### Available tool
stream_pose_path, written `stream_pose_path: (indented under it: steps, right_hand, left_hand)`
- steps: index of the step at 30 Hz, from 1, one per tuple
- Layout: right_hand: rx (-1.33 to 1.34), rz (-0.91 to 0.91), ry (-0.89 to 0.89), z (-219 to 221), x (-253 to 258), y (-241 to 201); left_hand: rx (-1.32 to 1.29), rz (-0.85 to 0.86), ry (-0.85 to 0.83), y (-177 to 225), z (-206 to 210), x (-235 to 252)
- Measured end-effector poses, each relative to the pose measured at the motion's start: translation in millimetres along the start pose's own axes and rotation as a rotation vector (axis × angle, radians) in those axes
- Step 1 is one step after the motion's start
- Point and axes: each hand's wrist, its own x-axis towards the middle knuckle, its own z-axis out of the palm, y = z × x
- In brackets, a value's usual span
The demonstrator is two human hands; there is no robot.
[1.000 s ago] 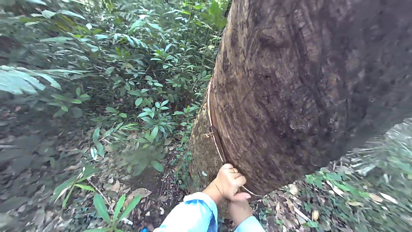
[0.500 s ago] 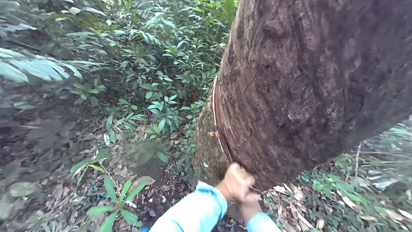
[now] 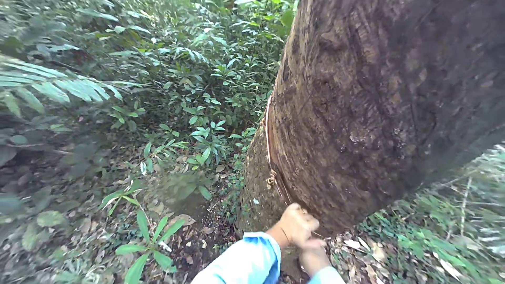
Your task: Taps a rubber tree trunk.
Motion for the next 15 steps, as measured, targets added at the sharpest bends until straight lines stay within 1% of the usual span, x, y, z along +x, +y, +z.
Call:
stream_pose_path:
  steps: [1, 2, 3, 5, 6, 7, 8, 9, 10, 12, 13, 14, 15]
  right_hand:
    - [-0.088, 0.043, -0.069, -7.2, 8.1, 3.5]
    - [-0.13, 0.042, -0.12, -9.0, 4.6, 11.3]
    - [-0.118, -0.008, -0.129, -2.7, -7.4, 26.1]
    - [-0.021, -0.104, -0.141, 16.5, -40.8, 68.3]
    - [0.06, -0.133, -0.094, 28.9, -61.6, 88.2]
    - [0.146, -0.203, 0.068, 49.7, -79.2, 109.5]
    - [0.243, -0.299, 0.321, 74.9, -86.6, 128.9]
    - [0.297, -0.209, 0.191, 56.0, -98.1, 123.8]
    - [0.294, -0.141, 0.099, 31.5, -102.8, 111.8]
    - [0.171, -0.088, 0.021, -8.8, -99.2, 83.3]
    - [0.071, -0.106, 0.019, -15.4, -87.6, 78.1]
    - [-0.023, -0.1, -0.007, -19.5, -74.8, 71.8]
    - [-0.082, -0.089, -0.026, -21.1, -61.8, 64.4]
  left_hand:
    - [0.014, -0.015, -0.002, -0.3, 4.1, 5.1]
    - [0.003, -0.045, -0.07, 11.2, 6.3, 3.1]
    - [-0.04, -0.077, -0.196, 31.8, 5.9, -4.1]
    - [-0.157, -0.075, -0.371, 78.4, 15.9, -24.4]
    - [-0.214, -0.057, -0.417, 97.5, 24.0, -34.3]
    - [-0.254, -0.041, -0.448, 111.4, 31.0, -41.2]
    - [-0.292, -0.046, -0.482, 121.6, 33.8, -43.2]
    - [-0.307, -0.056, -0.473, 127.2, 32.0, -40.3]
    - [-0.288, -0.05, -0.406, 127.2, 29.6, -35.2]
    - [-0.208, -0.047, -0.257, 115.8, 23.0, -21.8]
    - [-0.171, -0.065, -0.204, 108.2, 19.7, -15.8]
    - [-0.143, -0.094, -0.181, 99.7, 15.6, -10.5]
    - [-0.12, -0.125, -0.194, 89.9, 10.9, -5.5]
